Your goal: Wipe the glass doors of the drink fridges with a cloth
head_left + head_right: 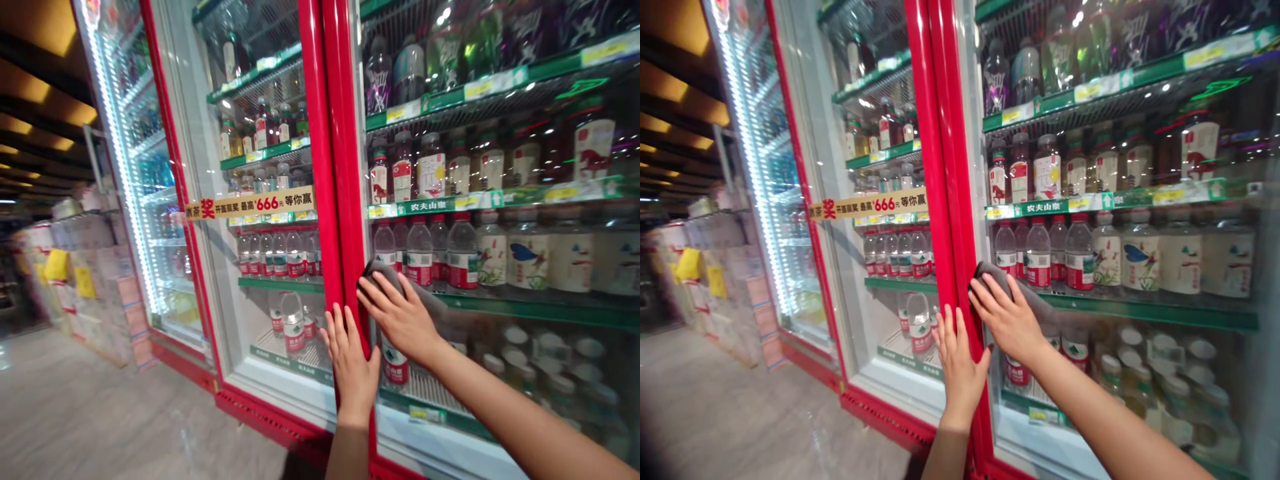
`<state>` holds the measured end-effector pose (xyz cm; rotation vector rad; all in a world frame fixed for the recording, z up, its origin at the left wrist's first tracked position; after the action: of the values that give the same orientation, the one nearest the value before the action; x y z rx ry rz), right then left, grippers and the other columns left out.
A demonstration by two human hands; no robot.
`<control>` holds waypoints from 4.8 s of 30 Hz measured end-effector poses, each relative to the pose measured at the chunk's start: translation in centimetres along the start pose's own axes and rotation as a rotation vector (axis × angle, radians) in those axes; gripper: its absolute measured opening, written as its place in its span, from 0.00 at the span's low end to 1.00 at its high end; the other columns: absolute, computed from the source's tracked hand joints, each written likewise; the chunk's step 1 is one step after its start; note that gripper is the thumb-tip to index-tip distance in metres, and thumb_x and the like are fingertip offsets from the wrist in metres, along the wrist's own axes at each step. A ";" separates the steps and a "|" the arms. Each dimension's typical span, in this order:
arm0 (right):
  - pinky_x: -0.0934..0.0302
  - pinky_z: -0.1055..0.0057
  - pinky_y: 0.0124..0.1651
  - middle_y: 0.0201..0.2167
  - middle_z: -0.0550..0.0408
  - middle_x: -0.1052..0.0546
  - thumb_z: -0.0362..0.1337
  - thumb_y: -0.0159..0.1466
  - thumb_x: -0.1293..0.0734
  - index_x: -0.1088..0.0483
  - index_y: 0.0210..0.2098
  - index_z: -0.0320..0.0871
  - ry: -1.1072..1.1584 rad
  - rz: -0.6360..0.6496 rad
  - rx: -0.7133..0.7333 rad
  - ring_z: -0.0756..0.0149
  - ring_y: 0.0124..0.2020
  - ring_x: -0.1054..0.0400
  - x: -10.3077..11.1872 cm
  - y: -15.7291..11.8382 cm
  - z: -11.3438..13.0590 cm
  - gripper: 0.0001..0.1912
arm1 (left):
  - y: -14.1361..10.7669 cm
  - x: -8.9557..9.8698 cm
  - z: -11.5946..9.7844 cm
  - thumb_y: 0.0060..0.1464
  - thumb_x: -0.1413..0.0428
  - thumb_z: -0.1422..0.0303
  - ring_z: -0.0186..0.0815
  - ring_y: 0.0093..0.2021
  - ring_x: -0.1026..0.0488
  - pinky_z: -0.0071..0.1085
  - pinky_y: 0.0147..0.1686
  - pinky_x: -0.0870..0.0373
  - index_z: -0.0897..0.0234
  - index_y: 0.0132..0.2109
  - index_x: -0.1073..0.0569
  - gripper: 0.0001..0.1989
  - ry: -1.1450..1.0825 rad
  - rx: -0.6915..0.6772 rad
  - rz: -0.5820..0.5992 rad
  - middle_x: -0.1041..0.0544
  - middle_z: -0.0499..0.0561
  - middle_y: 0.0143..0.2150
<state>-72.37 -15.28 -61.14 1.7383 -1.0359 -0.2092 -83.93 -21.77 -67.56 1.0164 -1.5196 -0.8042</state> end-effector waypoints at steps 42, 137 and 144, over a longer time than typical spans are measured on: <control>0.64 0.40 0.74 0.70 0.50 0.37 0.32 0.68 0.35 0.35 0.65 0.53 -0.084 -0.146 -0.303 0.52 0.74 0.54 4.3 -9.5 -4.0 0.27 | -0.4 -1.4 -2.0 0.66 0.53 0.73 0.45 0.76 0.56 0.53 0.72 0.51 0.58 0.75 0.55 0.35 -0.193 -0.184 -0.123 0.46 0.57 0.75; 0.53 0.39 0.70 0.77 0.48 0.61 0.35 0.71 0.44 0.62 0.75 0.54 -0.274 -0.128 -1.003 0.50 0.76 0.67 12.7 -36.7 -18.4 0.37 | -5.9 -10.5 -22.1 0.48 0.30 0.66 0.60 0.76 0.68 0.73 0.66 0.68 0.45 0.74 0.56 0.56 -0.219 -0.526 0.248 0.62 0.55 0.77; 0.51 0.33 0.68 0.77 0.48 0.64 0.33 0.70 0.43 0.63 0.75 0.55 -0.356 -0.072 -0.976 0.43 0.76 0.73 11.4 -38.9 -15.6 0.38 | -6.3 -10.7 -21.5 0.51 0.32 0.66 0.59 0.76 0.67 0.71 0.67 0.67 0.45 0.74 0.54 0.52 -0.243 -0.522 0.227 0.60 0.55 0.77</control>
<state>-35.39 -9.93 -83.37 0.8524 -0.8835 -0.9278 -61.14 -13.90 -73.58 0.3652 -1.4797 -1.1127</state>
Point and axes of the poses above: each hand's wrist, its own y-axis towards the middle knuckle, its own x-axis out of the back of the hand, z = x × y, the point moved 4 cm from there along y, towards the middle knuckle
